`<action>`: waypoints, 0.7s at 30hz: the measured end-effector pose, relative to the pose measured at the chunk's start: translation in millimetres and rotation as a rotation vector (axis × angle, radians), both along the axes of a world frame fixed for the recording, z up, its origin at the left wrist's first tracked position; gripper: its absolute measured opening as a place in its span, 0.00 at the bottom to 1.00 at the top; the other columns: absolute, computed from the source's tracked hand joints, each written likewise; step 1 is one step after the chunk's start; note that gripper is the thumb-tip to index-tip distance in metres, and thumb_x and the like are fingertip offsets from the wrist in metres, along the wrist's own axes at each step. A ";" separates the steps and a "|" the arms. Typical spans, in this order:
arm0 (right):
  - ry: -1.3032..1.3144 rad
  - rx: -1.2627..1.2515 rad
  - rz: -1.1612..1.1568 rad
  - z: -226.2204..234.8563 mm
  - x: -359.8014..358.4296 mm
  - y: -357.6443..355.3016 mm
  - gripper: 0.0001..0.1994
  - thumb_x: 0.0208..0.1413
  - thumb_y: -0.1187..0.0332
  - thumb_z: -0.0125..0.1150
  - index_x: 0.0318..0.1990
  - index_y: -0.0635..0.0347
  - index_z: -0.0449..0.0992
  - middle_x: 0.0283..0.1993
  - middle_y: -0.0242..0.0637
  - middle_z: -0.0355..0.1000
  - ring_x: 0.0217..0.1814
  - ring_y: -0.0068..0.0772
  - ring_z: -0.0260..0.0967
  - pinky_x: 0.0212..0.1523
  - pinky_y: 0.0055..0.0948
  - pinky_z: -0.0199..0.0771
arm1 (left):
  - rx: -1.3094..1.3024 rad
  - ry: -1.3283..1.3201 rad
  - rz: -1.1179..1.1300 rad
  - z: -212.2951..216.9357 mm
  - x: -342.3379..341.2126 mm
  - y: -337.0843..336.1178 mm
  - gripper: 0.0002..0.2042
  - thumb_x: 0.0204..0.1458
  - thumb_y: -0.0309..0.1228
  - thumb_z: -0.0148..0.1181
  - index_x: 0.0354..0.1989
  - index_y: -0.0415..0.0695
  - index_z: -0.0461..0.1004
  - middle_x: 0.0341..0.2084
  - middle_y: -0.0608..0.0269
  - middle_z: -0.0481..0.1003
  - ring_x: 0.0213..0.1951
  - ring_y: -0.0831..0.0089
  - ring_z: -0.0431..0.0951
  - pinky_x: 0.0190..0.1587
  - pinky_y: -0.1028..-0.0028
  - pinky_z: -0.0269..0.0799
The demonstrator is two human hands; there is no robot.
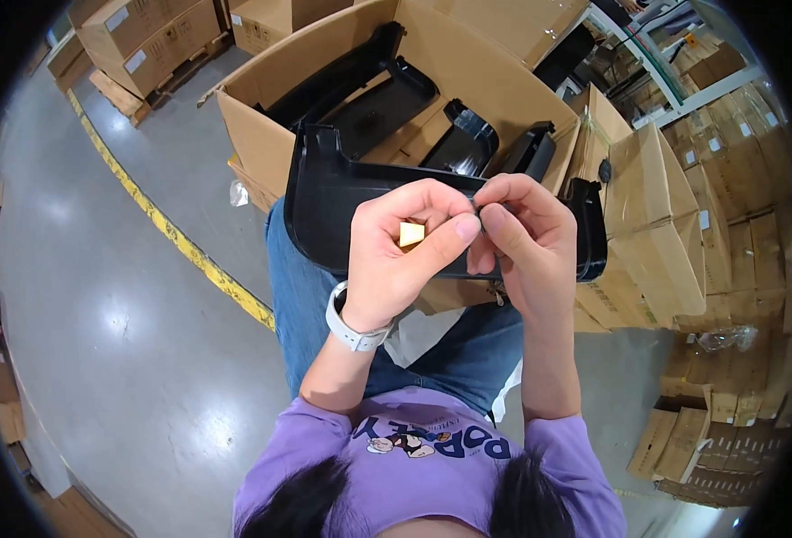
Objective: Removing plastic components from packaging and attaching small adhesive strips to them.
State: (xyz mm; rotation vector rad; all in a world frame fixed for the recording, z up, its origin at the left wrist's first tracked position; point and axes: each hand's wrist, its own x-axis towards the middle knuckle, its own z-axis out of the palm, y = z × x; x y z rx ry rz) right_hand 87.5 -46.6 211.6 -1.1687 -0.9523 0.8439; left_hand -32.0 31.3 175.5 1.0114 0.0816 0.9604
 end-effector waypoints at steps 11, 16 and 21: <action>0.111 0.061 -0.055 -14.9 -12.6 10.5 0.07 0.53 0.75 0.59 0.38 0.69 0.72 0.26 0.33 0.70 0.21 0.19 0.66 0.22 0.16 0.65 | -0.019 0.002 0.083 -9.0 2.7 -1.1 0.02 0.52 0.22 0.53 0.30 0.37 0.69 0.19 0.69 0.70 0.21 0.87 0.68 0.26 0.86 0.63; 0.204 0.092 -0.057 -21.0 -14.1 13.1 0.07 0.53 0.75 0.59 0.38 0.68 0.72 0.26 0.33 0.70 0.21 0.19 0.65 0.22 0.16 0.64 | -0.045 -0.007 0.037 -12.1 2.4 1.7 0.01 0.52 0.21 0.53 0.31 0.37 0.69 0.19 0.70 0.71 0.22 0.87 0.69 0.26 0.86 0.63; 0.014 0.089 -0.127 -20.5 -15.0 11.5 0.05 0.53 0.77 0.58 0.36 0.68 0.72 0.26 0.33 0.70 0.22 0.17 0.66 0.23 0.14 0.64 | -0.007 0.014 0.048 -18.5 5.0 3.4 0.01 0.52 0.21 0.52 0.29 0.38 0.69 0.19 0.70 0.71 0.22 0.87 0.69 0.26 0.86 0.63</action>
